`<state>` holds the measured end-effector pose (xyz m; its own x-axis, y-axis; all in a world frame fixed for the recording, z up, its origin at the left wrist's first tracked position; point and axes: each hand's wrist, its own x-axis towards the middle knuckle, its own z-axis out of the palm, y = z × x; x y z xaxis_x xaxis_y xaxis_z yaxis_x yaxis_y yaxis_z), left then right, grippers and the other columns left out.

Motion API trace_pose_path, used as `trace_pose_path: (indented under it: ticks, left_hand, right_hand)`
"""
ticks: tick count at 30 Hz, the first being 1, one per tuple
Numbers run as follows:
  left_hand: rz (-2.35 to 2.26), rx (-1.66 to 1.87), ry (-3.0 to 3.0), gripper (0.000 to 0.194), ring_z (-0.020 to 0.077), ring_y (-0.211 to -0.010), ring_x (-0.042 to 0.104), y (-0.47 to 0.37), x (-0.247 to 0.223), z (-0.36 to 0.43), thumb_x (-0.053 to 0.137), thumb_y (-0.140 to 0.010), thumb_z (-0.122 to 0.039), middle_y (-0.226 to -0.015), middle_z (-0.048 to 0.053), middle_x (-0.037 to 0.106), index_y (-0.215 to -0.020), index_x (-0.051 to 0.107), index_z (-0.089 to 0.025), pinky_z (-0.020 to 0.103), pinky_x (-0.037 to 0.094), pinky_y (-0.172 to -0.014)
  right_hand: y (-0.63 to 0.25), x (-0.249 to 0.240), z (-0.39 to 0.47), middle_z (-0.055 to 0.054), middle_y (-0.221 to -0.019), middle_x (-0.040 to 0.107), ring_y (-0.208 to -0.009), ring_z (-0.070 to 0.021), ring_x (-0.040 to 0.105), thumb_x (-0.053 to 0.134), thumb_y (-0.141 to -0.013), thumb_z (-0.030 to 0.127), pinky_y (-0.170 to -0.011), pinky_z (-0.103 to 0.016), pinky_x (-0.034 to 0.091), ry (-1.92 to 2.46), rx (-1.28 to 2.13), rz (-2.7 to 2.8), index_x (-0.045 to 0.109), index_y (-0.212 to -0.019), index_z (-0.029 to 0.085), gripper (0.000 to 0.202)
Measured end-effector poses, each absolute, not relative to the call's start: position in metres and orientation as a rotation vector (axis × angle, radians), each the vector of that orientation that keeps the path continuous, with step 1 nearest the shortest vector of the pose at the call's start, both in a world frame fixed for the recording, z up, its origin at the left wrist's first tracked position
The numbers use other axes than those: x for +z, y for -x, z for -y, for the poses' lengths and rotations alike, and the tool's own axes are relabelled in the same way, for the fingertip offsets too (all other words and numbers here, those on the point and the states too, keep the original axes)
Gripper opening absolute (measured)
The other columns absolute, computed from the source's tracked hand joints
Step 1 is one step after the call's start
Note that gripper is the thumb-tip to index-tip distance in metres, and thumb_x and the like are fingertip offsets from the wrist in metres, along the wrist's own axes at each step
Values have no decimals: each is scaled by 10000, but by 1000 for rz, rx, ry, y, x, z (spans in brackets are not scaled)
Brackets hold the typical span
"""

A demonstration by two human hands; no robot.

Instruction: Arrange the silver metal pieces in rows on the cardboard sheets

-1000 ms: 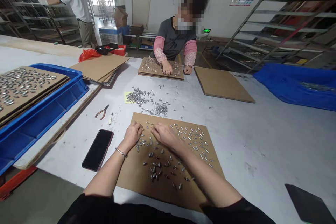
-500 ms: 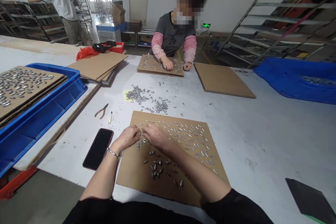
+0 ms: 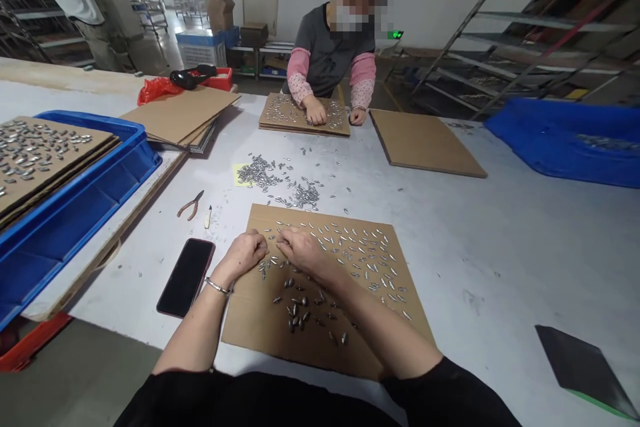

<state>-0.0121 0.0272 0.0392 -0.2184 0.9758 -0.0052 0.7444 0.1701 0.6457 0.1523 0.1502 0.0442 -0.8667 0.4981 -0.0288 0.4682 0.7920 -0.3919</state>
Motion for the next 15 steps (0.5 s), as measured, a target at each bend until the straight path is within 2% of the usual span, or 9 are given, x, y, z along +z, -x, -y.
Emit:
trace_pose_path:
  ticks: [4,8,11,15]
  left_hand:
    - [-2029,747,-1586,91,184,-820,618,17,44,-26,597,-849,-224,-873,54,678,-786,655,-193,291,463,-776]
    - [-1971,673,-1573,99,158,-699,593,22,52,-21,626,-812,-254,-762,12,672,-734,648,-198,264,442,-665]
    - [-1943,603,-1588,95,146,-638,558,19,56,-17,635,-760,-211,-697,-6,643,-666,625,-203,260,404,-616]
    - [-1937,556,-1614,122,146,-633,530,12,58,-17,592,-729,-131,-693,-1,622,-635,595,-209,272,381,-633]
  right_hand:
    - [-156,47,-138,-45,-952,717,-847,-169,613,544,-986,193,-775,-279,376,575,607,3021,732,-938,200,194]
    - [-153,43,-133,-77,-989,715,-869,-185,618,513,-1017,224,-788,-291,383,717,498,3025,717,-981,178,213]
    - [-157,42,-139,-74,-1008,711,-913,-186,617,519,-1028,246,-809,-286,385,745,511,2968,695,-977,179,195]
    - [-182,50,-152,-47,-966,694,-897,-171,600,536,-1017,213,-784,-272,381,778,595,2887,679,-946,184,162]
